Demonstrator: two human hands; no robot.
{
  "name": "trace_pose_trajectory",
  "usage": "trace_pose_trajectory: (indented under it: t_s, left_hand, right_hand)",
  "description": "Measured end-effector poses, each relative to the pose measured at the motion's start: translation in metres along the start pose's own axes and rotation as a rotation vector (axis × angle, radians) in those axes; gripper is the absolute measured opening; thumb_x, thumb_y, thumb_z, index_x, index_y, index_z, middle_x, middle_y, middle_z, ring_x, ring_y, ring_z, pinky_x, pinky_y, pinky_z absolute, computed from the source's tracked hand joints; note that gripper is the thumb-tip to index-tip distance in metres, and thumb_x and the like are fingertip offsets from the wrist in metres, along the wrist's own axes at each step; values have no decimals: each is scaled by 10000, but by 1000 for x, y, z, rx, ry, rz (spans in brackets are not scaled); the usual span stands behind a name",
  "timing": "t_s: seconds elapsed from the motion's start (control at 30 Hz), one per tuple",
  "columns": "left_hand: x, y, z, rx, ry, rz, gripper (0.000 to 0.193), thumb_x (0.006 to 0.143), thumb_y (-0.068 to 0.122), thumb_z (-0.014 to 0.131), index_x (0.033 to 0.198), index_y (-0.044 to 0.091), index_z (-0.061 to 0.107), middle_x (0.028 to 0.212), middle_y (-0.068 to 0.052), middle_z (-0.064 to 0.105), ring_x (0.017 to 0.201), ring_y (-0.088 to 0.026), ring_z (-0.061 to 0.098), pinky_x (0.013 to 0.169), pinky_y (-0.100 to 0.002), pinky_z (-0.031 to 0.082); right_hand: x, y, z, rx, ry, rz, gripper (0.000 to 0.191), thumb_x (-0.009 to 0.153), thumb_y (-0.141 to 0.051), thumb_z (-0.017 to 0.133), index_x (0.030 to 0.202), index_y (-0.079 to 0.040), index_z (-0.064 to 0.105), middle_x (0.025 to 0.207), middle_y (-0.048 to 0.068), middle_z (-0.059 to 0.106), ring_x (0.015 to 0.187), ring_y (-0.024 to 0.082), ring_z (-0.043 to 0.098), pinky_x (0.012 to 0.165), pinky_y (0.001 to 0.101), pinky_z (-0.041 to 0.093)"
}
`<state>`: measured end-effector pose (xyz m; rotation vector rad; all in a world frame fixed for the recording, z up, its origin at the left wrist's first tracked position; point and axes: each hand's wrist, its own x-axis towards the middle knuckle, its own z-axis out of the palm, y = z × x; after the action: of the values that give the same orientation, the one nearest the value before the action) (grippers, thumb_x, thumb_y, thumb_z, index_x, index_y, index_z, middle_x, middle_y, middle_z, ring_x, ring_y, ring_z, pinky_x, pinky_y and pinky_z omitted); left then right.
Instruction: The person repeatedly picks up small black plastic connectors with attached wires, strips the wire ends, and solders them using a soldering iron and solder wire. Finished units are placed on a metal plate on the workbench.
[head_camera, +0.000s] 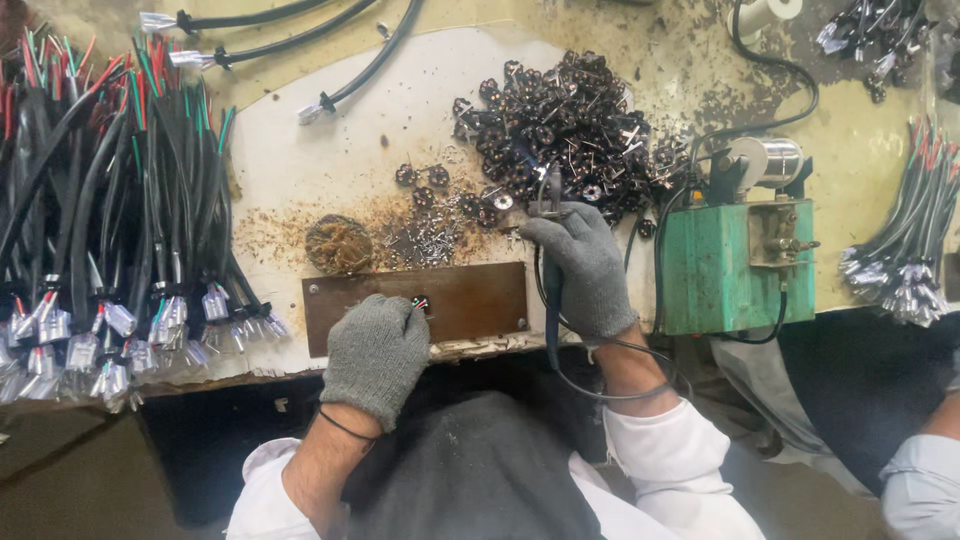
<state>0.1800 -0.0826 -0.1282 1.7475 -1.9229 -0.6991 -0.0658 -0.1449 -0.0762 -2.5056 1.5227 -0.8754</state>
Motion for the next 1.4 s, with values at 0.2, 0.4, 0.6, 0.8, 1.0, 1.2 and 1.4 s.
trace_pose_trajectory:
  t_s: [0.2,0.4,0.6,0.8,1.0,1.2,1.4]
  left_hand:
    - [1,-2,5,19,2,8,190,891,229,636,773,96,702,777,-140,668,755,-363,664,705,-487,533]
    - [-1,-4,6,12,23,18,185,888,222,637,769,92,693,782,-143,664,761,-360,665,709,-486,535]
    - [0,-5,6,12,13,-1,179,880,217,650,761,89,689,782,-145,659,754,-361,664,700,-485,534]
    - [-1,-4,5,5,13,4,180,887,213,652,763,87,683,779,-142,655,747,-359,661,698,-481,534]
    - [0,-3,4,9,32,14,187,883,219,653,759,81,677,779,-150,654,747,-365,657,703,-484,531]
    - [1,-5,7,4,32,10,175,873,208,646,762,76,677,786,-153,657,764,-367,661,715,-487,532]
    - [-3,-6,7,-6,15,4,176,881,197,642,759,75,674,793,-154,658,780,-363,666,735,-483,538]
  right_hand:
    - [-9,4,0,18,-30,-100,298,856,17,690,1137,-81,703,1115,119,711,1047,347,655,886,443,557]
    - [-34,-30,25,106,-18,-115,257,855,-3,716,1098,-86,709,1109,139,708,1032,336,684,842,421,575]
    - [-55,-49,21,341,155,153,195,899,24,723,1076,-51,692,1159,188,694,981,291,721,816,347,610]
    - [-27,-42,18,260,26,82,175,938,54,648,1072,-50,689,1082,149,713,1036,323,710,898,392,576]
    - [15,-30,21,257,-161,61,227,889,26,621,1078,-81,688,1004,132,704,990,350,685,877,427,541]
    - [11,-26,26,227,-210,98,240,837,28,651,1041,-89,700,953,119,702,948,341,683,843,436,538]
    - [-12,-37,23,180,-167,81,266,816,37,652,1055,-67,705,972,125,702,1026,337,686,944,450,541]
